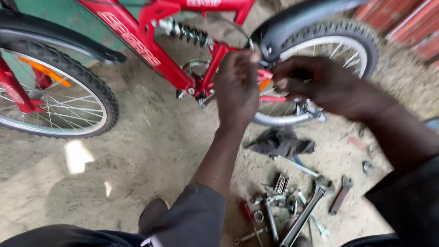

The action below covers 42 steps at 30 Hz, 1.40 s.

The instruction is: Adjusting the height of a bicycle seat by wiping the seat post and then manually pushing and pulling the seat into position.

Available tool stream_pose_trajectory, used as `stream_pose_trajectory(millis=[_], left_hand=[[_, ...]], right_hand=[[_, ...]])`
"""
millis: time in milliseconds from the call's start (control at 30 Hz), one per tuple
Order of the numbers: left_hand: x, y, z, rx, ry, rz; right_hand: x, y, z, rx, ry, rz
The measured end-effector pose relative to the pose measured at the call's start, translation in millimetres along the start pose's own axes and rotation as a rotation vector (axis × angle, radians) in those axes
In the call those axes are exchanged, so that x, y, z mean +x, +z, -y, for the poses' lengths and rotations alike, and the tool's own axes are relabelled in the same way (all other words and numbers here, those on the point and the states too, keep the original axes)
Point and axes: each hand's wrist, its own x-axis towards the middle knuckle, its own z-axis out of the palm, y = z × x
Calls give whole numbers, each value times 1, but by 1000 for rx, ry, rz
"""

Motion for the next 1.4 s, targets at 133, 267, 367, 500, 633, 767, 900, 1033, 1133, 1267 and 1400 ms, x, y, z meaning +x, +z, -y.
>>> stream_pose_trajectory(millis=[133,267,367,500,633,767,900,1033,1133,1267,1400], left_hand=[[-14,22,-18,4,51,373],[-44,57,14,-200,-49,518],[-67,75,17,-151,-194,661],[-81,86,17,-50,-178,877],[-79,87,13,24,-189,881],[-65,73,9,2,-139,798],[-40,49,15,-65,-106,556],[-13,18,25,-147,-56,380],[-13,-3,16,-225,-73,308],[-18,-11,30,-131,69,87],[-59,0,48,-40,105,-208]], right_hand=[[-26,-32,-16,-3,91,-21],[-55,-63,-63,14,124,-130],[-73,-84,-87,-27,197,-134],[-87,-85,-114,-39,211,-162],[-95,-81,-123,-172,216,-111],[-92,-70,-118,-106,229,-114],[-75,-49,-107,-17,235,-163],[-49,-19,-94,-12,195,-123],[-25,12,-90,-396,-68,103],[-14,60,-124,-716,149,466],[7,81,-155,-832,162,407]])
